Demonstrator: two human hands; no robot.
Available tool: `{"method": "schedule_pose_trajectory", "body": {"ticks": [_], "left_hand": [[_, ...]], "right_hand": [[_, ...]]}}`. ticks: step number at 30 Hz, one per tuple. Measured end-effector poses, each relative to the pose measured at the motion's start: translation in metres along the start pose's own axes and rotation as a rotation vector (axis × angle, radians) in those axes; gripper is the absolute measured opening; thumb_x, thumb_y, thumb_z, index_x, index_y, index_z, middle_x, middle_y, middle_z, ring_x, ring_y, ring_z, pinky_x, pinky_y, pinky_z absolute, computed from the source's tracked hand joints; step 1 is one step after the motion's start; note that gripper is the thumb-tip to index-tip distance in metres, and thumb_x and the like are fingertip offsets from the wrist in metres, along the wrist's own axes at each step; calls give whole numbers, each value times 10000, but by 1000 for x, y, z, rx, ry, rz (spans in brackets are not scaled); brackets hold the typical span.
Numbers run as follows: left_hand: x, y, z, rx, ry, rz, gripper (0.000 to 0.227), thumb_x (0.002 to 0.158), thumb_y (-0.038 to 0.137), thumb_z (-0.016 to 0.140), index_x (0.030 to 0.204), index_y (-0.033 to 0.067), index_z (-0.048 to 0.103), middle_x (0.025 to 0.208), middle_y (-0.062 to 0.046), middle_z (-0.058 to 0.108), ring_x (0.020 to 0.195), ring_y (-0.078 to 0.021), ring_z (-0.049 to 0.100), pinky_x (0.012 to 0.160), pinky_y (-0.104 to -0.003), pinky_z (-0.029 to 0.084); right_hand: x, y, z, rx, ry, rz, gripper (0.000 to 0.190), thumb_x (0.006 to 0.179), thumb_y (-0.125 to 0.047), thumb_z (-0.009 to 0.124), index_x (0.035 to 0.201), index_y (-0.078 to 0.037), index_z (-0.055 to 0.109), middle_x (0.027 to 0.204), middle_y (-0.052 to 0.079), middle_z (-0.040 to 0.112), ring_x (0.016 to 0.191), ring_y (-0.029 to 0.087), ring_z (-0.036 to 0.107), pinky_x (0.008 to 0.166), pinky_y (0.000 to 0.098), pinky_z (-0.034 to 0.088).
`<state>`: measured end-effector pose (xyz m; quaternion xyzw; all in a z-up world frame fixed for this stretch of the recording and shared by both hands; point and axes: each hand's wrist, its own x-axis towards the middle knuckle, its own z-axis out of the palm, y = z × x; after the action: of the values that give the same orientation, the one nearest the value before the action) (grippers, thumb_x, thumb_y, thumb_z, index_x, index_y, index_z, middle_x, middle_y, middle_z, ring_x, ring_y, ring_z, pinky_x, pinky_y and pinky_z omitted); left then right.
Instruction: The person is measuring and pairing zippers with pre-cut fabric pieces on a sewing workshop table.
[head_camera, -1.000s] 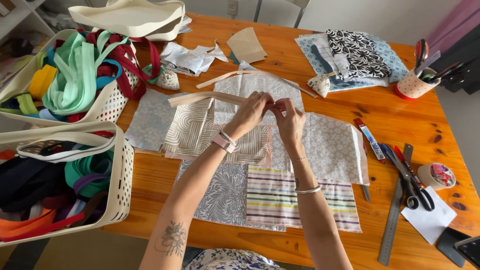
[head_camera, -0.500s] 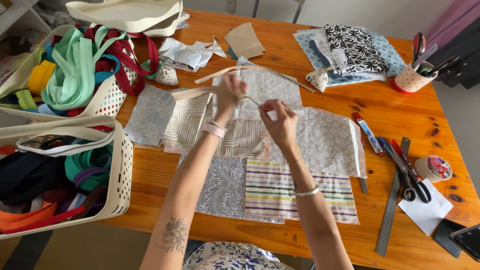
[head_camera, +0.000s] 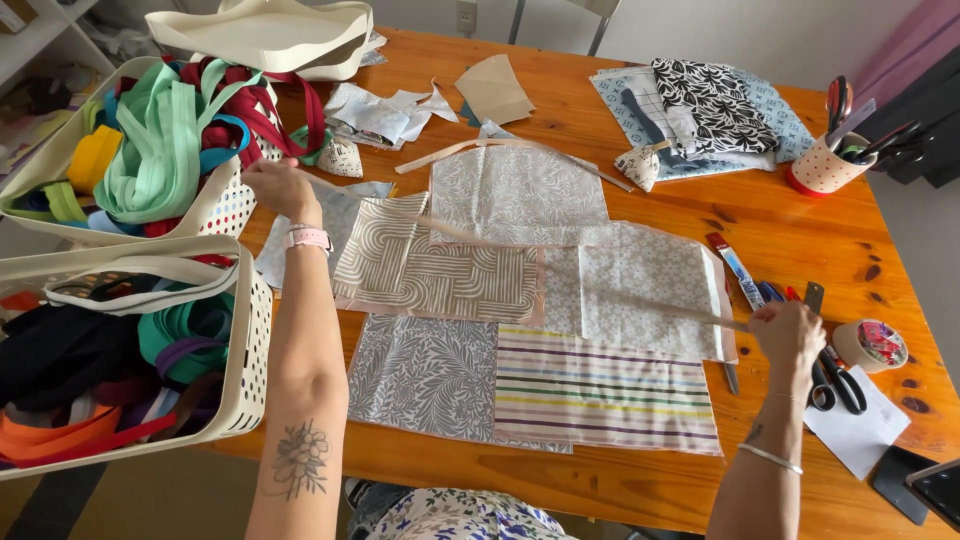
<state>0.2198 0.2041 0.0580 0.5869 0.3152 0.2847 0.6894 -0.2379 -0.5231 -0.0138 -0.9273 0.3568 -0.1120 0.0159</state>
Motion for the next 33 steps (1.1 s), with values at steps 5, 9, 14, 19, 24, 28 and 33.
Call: {"method": "schedule_pose_trajectory", "body": {"ticks": [5,9,14,19,24,28,33], "left_hand": [[-25,54,2,-652,-219,697,124,1066,45,422,1130,59,527,820,-73,633,571,-145,560,463,-244,523],[-131,137,-1,-317,-622,534,344,1124,447,442,1263,154,556,913,-18,783,653,-99,762,577,-188,655],[-246,167,-21,-435,-1394,464,319,1165,396,507,1214,80,510,949,-112,748,699,-181,754,619,-254,660],[-211,169,-8,-585,-1310,432,326,1145,353,590,1240,49,521,990,-138,734,807,-227,764,740,-320,705],[-93,116,-11,-257,-794,92,465,1073,452,529,1305,49,533,1013,-69,753,830,-156,790,823,-281,726],[-54,25,-13,-66,-843,3,558,1129,599,427,1332,80,457,1069,-120,735,960,-208,816,916,-330,707],[-9,-115,21,592,-665,249,576,1028,663,677,1273,142,666,1155,-182,775,1136,-369,764,946,-524,618]], "right_hand": [[1,-40,-5,-206,-276,254,545,833,-570,776,1146,-137,881,1293,204,698,1194,487,610,996,600,440],[-19,-169,-95,120,-227,-153,659,995,-359,767,1594,-178,561,1517,197,593,1311,337,602,984,524,594],[-64,-376,-142,937,-121,-863,1033,969,-132,830,1746,-125,149,1804,164,278,1664,310,276,1388,503,236],[-62,-440,-138,1377,-381,-1137,781,1103,-8,691,1704,-23,193,1151,189,803,1095,278,813,1081,421,679],[-12,-406,-99,1227,-533,-808,359,1119,-40,597,1472,16,637,947,20,602,688,98,527,610,252,485],[40,-402,2,1045,-331,-635,221,1108,-76,666,1283,-79,799,901,42,795,587,101,638,586,282,534],[52,-411,85,478,-261,-657,398,1009,-336,770,1366,-160,774,1187,149,823,1109,389,782,981,516,620]]}}
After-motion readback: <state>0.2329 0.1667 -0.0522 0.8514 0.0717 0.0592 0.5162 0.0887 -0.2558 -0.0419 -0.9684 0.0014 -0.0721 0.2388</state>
